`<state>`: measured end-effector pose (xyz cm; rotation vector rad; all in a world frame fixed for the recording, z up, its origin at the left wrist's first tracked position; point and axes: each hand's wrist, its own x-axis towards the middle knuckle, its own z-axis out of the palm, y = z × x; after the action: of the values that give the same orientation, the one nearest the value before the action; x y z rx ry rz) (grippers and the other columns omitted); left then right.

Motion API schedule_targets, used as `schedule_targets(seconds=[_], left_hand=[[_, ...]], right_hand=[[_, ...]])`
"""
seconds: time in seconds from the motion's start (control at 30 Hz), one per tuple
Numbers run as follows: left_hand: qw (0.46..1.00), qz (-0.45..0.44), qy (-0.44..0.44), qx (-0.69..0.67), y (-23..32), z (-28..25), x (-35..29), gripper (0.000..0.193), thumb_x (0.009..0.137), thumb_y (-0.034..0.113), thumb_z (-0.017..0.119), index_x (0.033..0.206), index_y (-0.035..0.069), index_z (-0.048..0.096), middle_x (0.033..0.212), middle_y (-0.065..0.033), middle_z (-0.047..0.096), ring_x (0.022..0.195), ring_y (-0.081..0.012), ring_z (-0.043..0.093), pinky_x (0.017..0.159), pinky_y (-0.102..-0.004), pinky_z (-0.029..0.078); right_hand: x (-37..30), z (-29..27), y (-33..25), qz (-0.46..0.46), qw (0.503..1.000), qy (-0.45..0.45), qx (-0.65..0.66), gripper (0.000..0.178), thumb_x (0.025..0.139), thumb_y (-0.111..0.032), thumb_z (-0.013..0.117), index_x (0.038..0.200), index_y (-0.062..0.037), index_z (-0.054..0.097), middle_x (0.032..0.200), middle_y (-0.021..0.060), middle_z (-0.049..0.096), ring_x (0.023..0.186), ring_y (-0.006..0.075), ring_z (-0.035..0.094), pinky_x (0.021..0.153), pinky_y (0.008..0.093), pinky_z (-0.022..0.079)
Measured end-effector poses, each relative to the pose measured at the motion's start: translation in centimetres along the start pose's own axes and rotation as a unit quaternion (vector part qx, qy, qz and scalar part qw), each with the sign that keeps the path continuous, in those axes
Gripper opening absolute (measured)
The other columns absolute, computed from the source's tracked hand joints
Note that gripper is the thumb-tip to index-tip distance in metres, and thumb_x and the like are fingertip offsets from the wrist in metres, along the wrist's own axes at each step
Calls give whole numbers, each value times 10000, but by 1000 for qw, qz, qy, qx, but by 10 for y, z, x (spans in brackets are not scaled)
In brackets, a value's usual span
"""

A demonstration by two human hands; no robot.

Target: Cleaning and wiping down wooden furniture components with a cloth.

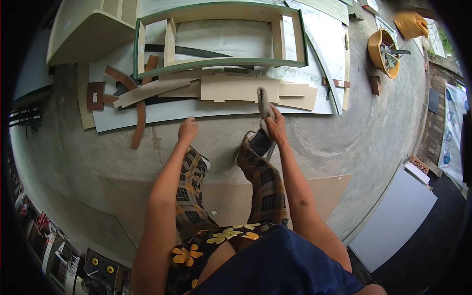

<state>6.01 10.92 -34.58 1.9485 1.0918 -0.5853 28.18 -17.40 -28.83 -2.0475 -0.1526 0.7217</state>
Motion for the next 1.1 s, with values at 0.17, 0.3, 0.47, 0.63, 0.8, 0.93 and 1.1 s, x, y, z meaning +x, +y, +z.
schedule_targets(seconds=[0.17,0.3,0.47,0.63,0.8,0.93,1.1], left_hand=[[989,24,126,-75,-37,3,99,510,801,238,627,1241,12,501,1038,-167,653,981,-325,613,863,-393,469],[985,69,132,-83,-37,20,146,532,801,235,619,1261,2,486,1020,-173,663,975,-316,621,874,-379,465],[982,106,120,-98,-17,42,167,469,806,262,596,1187,-6,542,923,-180,677,912,-328,637,839,-388,474],[990,96,94,-50,8,54,187,411,806,323,546,975,-44,625,885,-242,650,868,-378,628,779,-419,474],[982,106,142,-63,1,55,205,435,796,360,549,915,-50,633,824,-242,639,802,-341,631,716,-405,470],[973,102,91,-186,2,56,199,467,808,391,571,940,-52,636,814,-186,656,766,-251,625,687,-360,470],[907,112,60,-402,13,54,166,510,821,423,627,1057,-28,627,1008,-114,655,857,-187,610,746,-306,474]], right_hand=[[63,-19,64,-18,995,90,-27,528,744,-66,513,1267,7,518,1125,215,611,1045,278,590,923,325,434],[94,-40,95,-50,985,162,38,522,743,-48,497,1261,10,522,1073,153,627,971,210,599,870,292,454],[104,-60,107,-117,957,264,-10,530,744,-21,476,1272,3,516,1086,137,623,941,193,601,855,285,459],[108,-77,84,-172,938,295,65,518,757,-6,450,1267,79,480,1096,161,611,934,197,609,842,274,469],[119,-92,76,-219,906,344,113,491,769,-19,471,1250,73,492,1054,142,610,884,178,609,781,278,497],[116,-102,61,-266,871,378,169,481,765,0,469,1241,61,498,1035,123,611,847,163,614,739,261,507],[99,-117,55,-319,814,383,300,375,804,6,509,1178,13,539,964,61,618,777,119,606,695,238,517]])
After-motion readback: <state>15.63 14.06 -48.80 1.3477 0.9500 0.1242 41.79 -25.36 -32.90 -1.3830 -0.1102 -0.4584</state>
